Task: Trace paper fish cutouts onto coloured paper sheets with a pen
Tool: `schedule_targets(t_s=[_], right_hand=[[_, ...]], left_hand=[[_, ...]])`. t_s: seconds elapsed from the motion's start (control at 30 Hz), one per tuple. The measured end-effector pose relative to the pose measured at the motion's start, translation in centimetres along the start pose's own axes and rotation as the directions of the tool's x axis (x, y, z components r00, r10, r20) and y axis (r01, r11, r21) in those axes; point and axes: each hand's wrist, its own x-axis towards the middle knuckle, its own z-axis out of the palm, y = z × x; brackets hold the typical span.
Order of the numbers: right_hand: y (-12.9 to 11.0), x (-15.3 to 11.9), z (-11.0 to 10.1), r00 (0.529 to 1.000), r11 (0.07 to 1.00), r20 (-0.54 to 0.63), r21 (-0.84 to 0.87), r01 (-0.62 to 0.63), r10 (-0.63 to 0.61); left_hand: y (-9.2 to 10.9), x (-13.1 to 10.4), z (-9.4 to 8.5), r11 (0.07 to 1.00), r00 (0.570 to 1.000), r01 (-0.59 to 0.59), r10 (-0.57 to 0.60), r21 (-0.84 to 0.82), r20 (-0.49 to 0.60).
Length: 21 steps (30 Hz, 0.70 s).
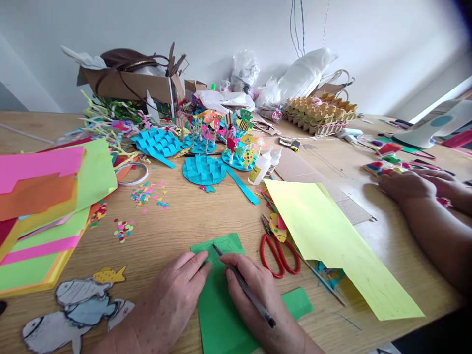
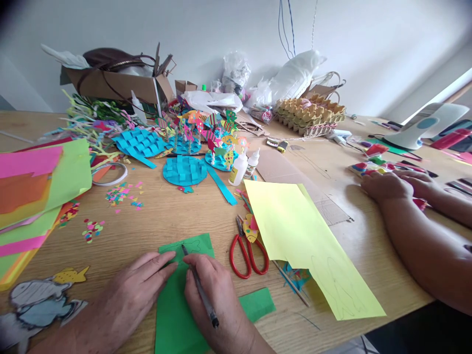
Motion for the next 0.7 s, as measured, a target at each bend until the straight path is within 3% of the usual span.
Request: schedule_targets(t_s=[0.37, 0.7], right_hand=[[-0.01, 0.01, -0.03, 1.0, 1.0, -0.002, 0.013, -0.024, 0.024], [-0.13, 0.01, -0.16, 0.999, 0.998, -0.012, 0.061, -0.029, 0.03]], left_hand=[[0.01, 0.09, -0.04, 1.0, 1.0, 0.005, -0.004, 0.004, -0.026], [0.06, 0.25, -0.41, 1.0, 1.0, -0.001, 0.001, -0.012, 0.028]])
